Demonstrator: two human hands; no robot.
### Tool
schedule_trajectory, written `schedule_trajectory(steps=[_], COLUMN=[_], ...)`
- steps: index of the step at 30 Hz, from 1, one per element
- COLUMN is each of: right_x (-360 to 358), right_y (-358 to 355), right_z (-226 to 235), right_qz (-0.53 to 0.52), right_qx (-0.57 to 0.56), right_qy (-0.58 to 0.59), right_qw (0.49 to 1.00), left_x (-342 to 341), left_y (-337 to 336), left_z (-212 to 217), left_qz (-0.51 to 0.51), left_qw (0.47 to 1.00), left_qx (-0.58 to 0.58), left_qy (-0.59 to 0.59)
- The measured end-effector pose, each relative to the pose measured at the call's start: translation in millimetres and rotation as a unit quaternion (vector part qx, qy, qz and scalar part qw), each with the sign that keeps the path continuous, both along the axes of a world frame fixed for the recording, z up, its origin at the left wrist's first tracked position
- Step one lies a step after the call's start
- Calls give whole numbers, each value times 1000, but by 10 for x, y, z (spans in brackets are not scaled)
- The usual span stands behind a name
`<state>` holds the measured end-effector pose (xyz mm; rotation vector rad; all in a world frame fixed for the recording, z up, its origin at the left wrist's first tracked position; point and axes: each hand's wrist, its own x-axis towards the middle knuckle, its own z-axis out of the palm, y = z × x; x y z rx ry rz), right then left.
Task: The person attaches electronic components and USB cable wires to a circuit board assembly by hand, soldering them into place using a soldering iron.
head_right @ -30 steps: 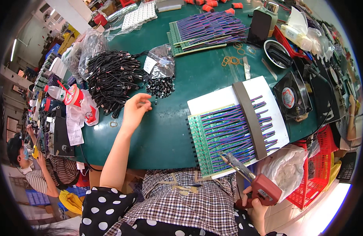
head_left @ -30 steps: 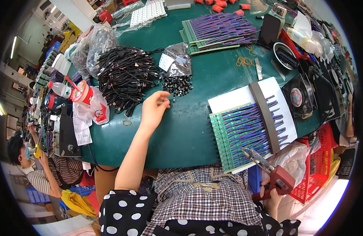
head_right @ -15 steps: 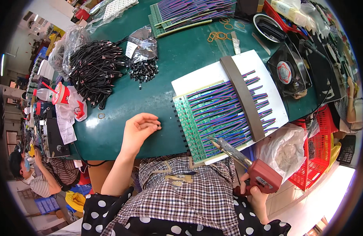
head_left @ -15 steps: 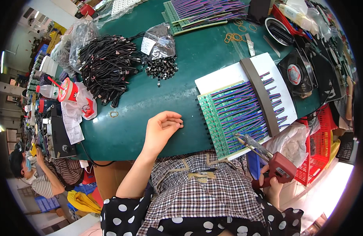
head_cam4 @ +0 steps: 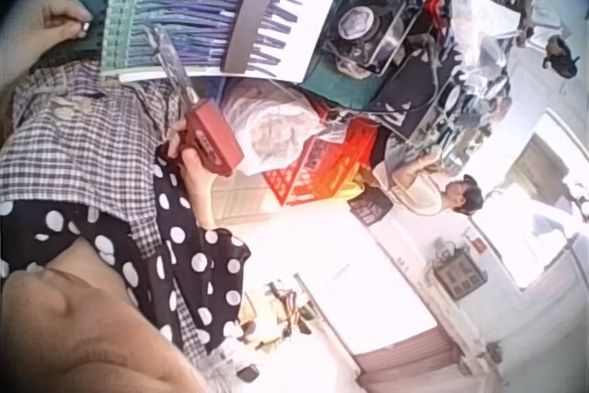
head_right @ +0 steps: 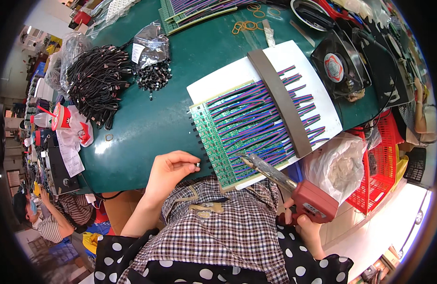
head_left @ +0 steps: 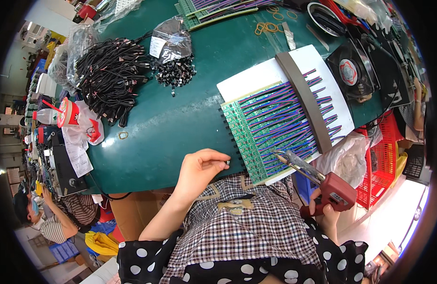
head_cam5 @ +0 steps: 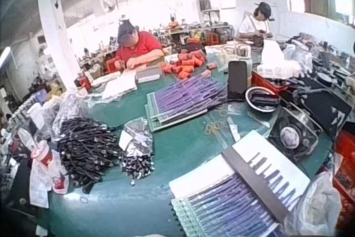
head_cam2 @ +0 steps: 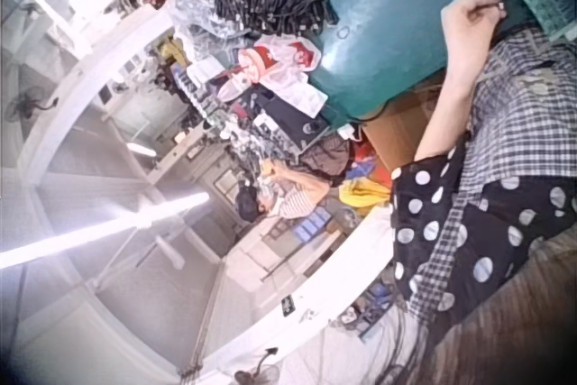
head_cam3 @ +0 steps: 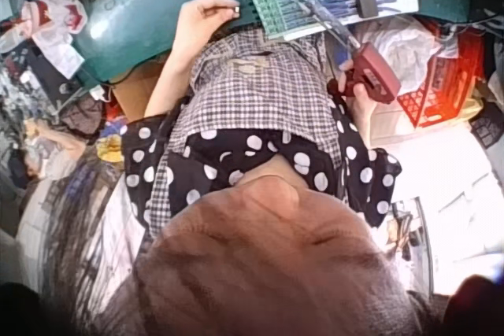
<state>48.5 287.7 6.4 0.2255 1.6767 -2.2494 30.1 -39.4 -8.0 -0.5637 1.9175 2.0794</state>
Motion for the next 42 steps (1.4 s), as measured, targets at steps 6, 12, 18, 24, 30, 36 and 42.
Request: schedule_trajectory(steps=[6,12,18,24,30,36,42], right_x=[0,10,7,26,180,271,313], right_y=[13,79,25,56,181,263,289], right_z=[-49,-66,-48,-56,-52,-18,-60], right_qz=[4,19,1,3,26,109,105], right_qx=[-1,-30,-4,3,4,-33,-62], right_qy=[11,4,15,11,-11,-29,-69], right_qw=[1000,999,1000,1000,1000,993,990], left_x=[-13,-83,-37,101,248,248,197], left_y=[149,90,47,139,433,512,517], left_z=[34,9,26,160,292,195,217], left_qz=[96,5,-23,42,-15,-21,21], left_qw=[949,802,805,997,990,998,994], left_qx=[-286,-562,-566,-59,132,50,83], left_qy=[91,204,178,23,-53,-26,-70])
